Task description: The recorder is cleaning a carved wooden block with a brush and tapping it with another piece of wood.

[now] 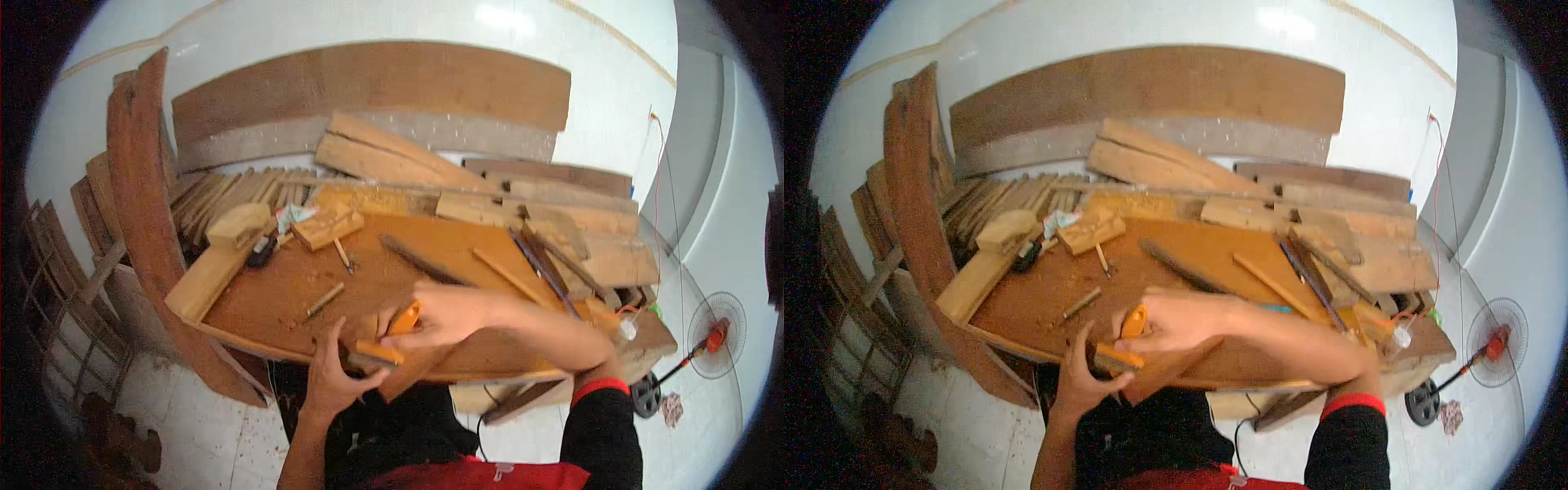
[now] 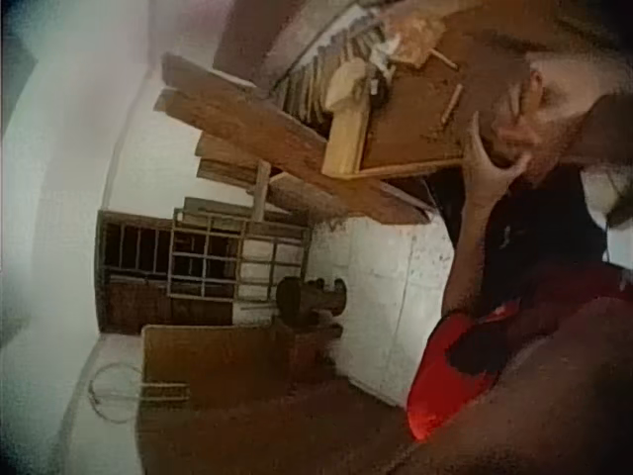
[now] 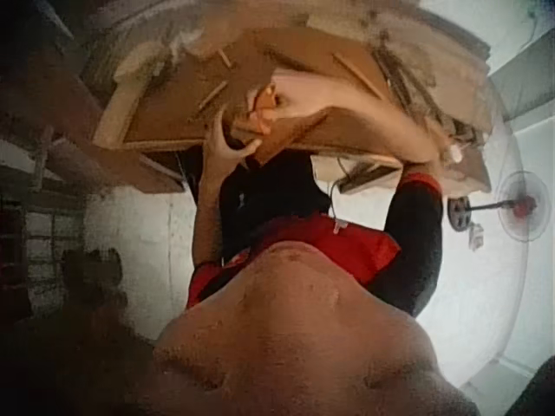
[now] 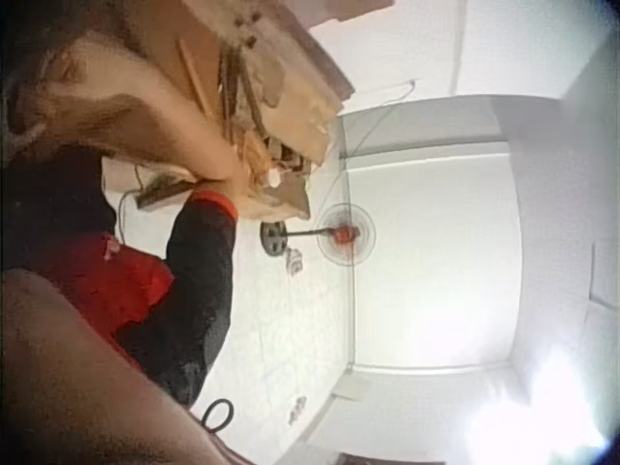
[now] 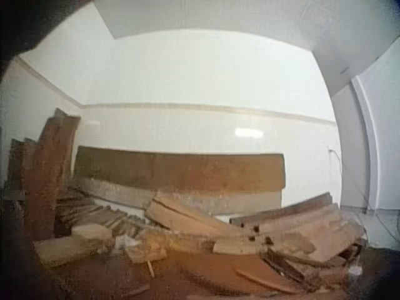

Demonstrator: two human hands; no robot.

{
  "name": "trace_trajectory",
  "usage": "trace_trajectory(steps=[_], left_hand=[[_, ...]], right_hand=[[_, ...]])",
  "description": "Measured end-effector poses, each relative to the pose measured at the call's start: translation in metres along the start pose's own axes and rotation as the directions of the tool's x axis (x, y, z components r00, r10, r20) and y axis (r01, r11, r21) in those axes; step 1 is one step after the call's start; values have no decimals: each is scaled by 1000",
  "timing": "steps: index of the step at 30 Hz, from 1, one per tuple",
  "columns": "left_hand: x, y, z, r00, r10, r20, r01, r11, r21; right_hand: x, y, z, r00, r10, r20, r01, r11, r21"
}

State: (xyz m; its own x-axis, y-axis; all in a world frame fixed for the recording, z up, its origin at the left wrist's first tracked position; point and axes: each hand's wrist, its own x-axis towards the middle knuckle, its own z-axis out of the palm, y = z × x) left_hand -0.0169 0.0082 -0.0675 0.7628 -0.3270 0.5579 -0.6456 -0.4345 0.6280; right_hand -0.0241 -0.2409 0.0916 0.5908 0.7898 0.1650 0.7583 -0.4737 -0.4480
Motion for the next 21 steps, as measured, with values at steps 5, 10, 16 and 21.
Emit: trace_trajectory(steps=[5,10,16,21], left_hand=[[-9,-21,5,995,0,101,14,990,-139],[6,-10,-3,916,-224,333,265,961,-81],[17,-25,-2,942,-134,307,198,962,-188],[35,-50,12,947,-87,309,141,978,-155]], right_hand=[[11,33,-30,964,258,-66,-267,938,-223],[20,-13,-26,989,148,-27,-145,893,-426],[34,13,-22,996,-57,64,57,998,5],[20,37,-22,947,295,-129,-316,775,-548]])
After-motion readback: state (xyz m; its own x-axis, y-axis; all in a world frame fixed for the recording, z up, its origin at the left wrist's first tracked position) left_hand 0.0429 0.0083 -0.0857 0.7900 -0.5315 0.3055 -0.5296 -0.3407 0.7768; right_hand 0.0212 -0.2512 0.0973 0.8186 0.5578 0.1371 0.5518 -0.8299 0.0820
